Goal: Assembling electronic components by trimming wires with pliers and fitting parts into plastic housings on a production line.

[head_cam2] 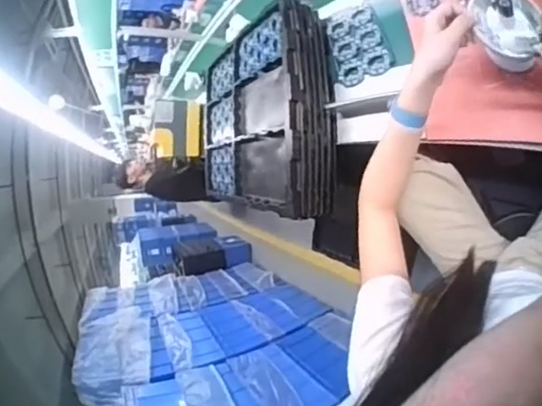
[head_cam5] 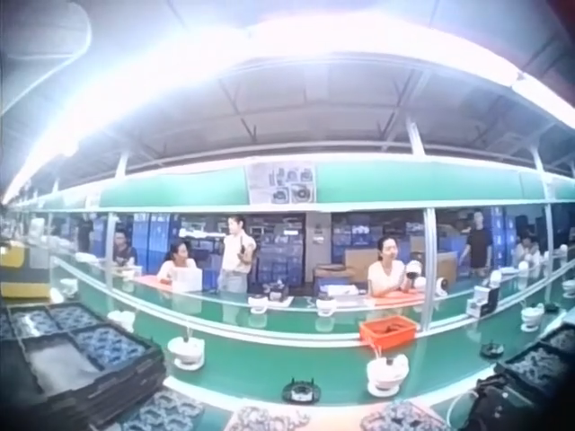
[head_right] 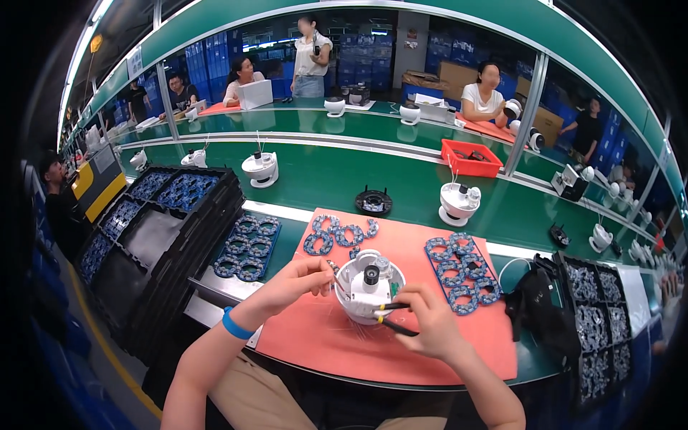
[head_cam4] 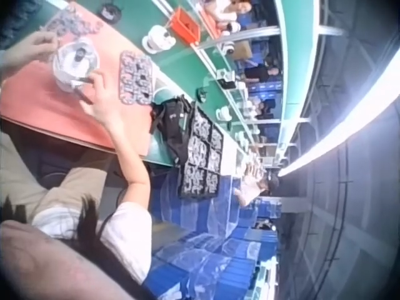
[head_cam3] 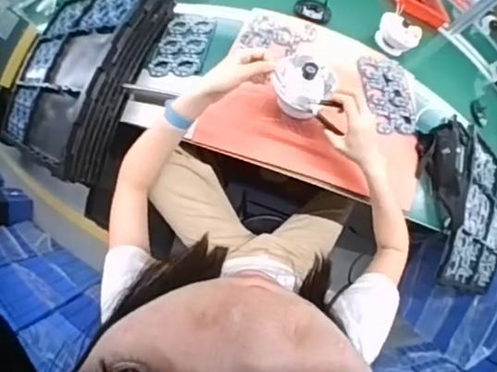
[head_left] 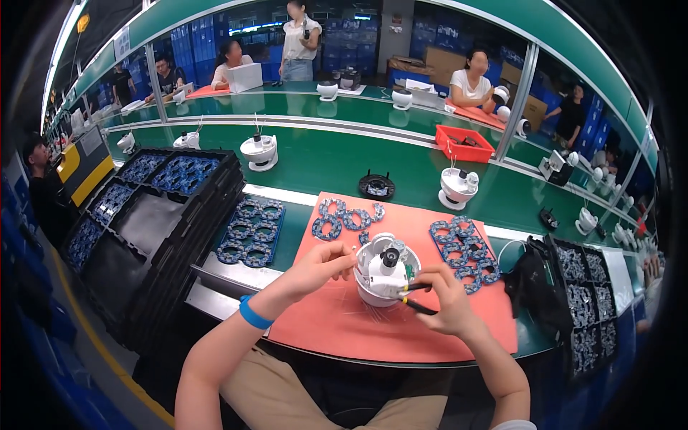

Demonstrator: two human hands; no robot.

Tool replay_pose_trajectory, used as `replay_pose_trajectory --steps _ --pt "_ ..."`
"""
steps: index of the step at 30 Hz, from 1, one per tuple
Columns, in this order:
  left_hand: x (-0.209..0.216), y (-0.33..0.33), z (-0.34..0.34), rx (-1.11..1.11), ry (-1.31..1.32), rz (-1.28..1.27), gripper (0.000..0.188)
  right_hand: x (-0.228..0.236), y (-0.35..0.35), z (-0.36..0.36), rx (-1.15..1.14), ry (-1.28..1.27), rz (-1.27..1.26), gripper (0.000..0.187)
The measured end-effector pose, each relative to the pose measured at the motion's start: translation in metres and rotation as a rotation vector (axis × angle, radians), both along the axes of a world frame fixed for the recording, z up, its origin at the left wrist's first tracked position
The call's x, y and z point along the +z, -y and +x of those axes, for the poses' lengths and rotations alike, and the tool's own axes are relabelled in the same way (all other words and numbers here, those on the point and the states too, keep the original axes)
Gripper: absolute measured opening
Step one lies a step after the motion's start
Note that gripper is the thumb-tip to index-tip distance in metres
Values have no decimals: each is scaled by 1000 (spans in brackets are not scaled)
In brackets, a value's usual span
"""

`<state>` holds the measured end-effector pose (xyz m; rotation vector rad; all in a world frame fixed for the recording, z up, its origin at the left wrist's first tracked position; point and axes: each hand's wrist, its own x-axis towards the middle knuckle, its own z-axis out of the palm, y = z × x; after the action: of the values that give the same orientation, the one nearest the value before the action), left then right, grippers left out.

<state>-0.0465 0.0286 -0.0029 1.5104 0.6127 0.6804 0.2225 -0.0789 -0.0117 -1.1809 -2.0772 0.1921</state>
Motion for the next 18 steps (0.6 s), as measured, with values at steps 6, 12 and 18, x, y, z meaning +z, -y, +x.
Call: replay_pose_trajectory --steps 6,12,18 --pt "-2 3 -7 -4 -15 7 17 -27 0 -7 110 211 115 59" --pt "-12 -5 -10 54 14 -72 16 -30 -11 -14 1 132 274 51" --pt "-15 -3 -5 144 73 -75 15 -38 -18 -8 -2 1 372 52"
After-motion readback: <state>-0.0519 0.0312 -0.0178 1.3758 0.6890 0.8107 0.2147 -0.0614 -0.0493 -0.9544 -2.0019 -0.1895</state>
